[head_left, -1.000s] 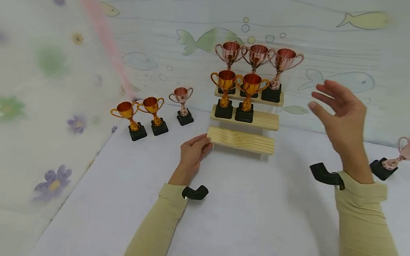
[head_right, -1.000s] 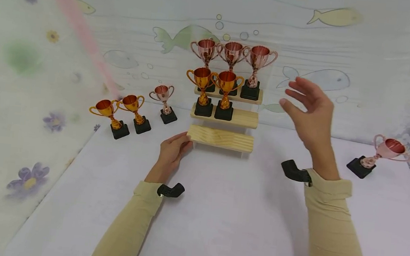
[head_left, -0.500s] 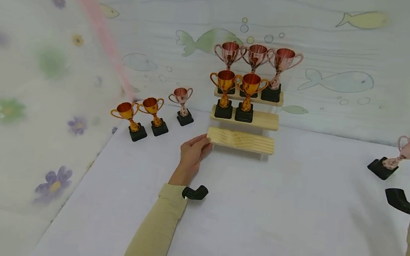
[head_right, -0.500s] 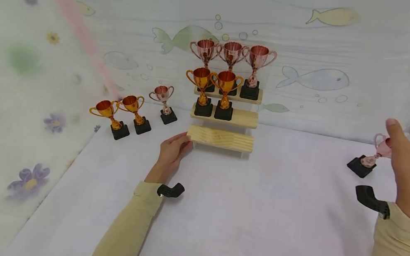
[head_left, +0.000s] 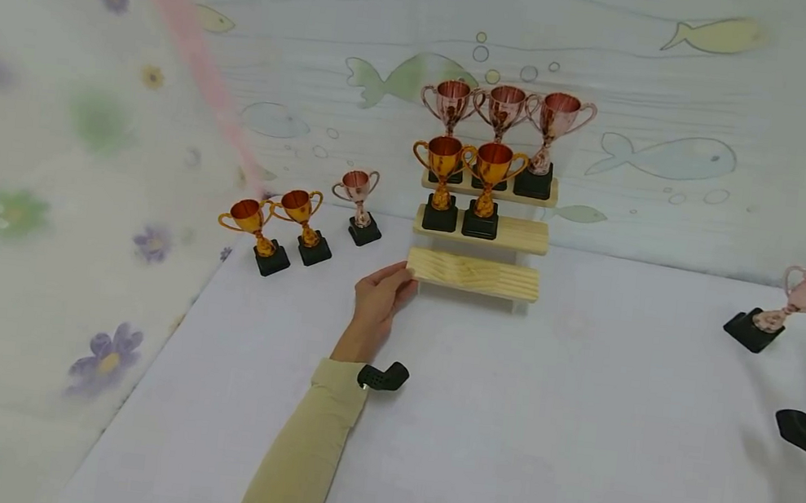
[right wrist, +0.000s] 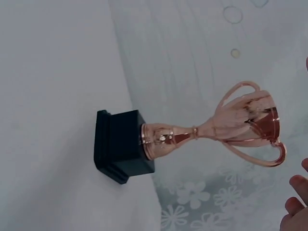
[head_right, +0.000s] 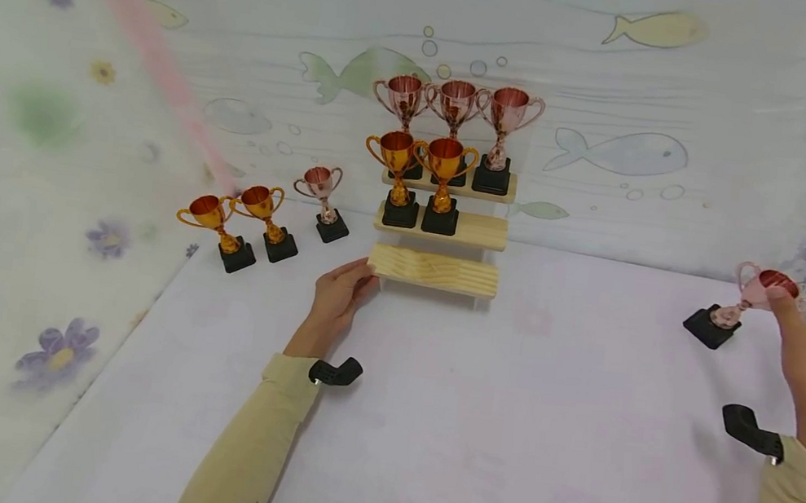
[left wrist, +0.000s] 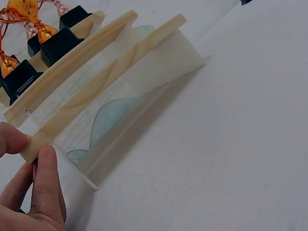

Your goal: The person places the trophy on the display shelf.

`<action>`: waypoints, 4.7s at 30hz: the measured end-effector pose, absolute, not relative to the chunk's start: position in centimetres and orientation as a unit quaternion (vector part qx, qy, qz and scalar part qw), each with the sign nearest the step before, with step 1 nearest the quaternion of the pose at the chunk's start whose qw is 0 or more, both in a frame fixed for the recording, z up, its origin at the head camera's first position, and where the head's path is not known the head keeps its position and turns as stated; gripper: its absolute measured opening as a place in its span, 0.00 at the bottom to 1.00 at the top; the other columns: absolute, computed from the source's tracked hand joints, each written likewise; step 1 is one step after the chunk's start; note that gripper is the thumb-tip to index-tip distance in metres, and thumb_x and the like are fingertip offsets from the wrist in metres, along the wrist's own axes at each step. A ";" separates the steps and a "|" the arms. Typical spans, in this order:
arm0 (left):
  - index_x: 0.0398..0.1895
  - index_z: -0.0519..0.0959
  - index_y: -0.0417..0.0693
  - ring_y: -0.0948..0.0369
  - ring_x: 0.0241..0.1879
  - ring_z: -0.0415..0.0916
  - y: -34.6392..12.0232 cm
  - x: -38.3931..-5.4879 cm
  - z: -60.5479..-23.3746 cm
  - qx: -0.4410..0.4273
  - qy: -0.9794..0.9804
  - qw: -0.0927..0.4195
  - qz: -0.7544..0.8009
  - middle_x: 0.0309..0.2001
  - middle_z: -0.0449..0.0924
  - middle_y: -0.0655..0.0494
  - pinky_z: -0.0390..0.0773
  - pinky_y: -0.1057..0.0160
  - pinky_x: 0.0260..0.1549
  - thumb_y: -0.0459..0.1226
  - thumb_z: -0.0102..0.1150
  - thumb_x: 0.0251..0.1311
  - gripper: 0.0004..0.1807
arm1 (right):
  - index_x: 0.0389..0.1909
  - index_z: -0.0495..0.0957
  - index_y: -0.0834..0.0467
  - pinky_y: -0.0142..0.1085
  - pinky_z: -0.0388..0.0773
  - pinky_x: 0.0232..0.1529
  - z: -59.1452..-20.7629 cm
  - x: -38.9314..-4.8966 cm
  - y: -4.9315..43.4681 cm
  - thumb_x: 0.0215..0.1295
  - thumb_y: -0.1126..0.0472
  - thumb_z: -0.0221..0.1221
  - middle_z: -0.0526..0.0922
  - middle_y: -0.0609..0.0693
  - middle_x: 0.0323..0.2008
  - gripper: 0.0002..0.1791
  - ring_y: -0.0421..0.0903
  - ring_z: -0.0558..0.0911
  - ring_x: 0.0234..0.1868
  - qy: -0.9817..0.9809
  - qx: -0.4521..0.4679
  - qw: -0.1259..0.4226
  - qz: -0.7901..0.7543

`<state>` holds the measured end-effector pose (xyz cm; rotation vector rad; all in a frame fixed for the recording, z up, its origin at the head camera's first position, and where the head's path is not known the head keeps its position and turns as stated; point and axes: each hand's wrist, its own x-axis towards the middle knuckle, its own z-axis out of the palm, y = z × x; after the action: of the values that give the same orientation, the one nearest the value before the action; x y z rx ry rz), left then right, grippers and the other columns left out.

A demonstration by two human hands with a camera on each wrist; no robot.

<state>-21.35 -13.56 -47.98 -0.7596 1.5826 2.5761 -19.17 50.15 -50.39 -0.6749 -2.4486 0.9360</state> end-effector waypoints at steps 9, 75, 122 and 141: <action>0.54 0.83 0.36 0.60 0.41 0.85 -13.6 -21.4 -48.3 -0.247 0.508 0.021 0.825 0.50 0.84 0.43 0.86 0.67 0.44 0.27 0.65 0.62 0.16 | 0.79 0.54 0.40 0.33 0.51 0.79 -43.4 -15.5 38.9 0.76 0.52 0.54 0.59 0.43 0.78 0.34 0.37 0.57 0.78 -0.838 -0.303 0.201 0.407; 0.55 0.82 0.34 0.60 0.41 0.84 -13.5 -21.3 -48.0 -0.237 0.504 0.017 0.830 0.50 0.83 0.42 0.86 0.67 0.45 0.26 0.64 0.63 0.17 | 0.62 0.75 0.70 0.20 0.80 0.47 -42.6 -18.1 23.4 0.56 0.84 0.63 0.80 0.39 0.51 0.30 0.37 0.80 0.46 -0.787 0.105 0.236 0.561; 0.55 0.82 0.34 0.60 0.41 0.85 -13.9 -21.5 -48.1 -0.240 0.493 0.022 0.836 0.50 0.83 0.42 0.86 0.67 0.45 0.26 0.65 0.62 0.17 | 0.61 0.75 0.71 0.27 0.78 0.54 -34.8 -25.3 13.3 0.64 0.73 0.65 0.79 0.36 0.44 0.23 0.32 0.79 0.44 -0.780 0.170 0.211 0.564; 0.54 0.82 0.33 0.61 0.38 0.85 -13.9 -21.3 -47.6 -0.228 0.517 0.029 0.825 0.49 0.84 0.42 0.87 0.66 0.44 0.26 0.66 0.62 0.17 | 0.57 0.77 0.63 0.23 0.83 0.48 -38.1 -26.2 14.3 0.63 0.73 0.65 0.82 0.44 0.48 0.21 0.39 0.83 0.47 -0.743 0.168 0.182 0.622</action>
<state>-21.34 -13.93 -47.63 -0.7021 1.5952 2.5435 -26.24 14.29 -38.09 0.4754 -2.0962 1.7547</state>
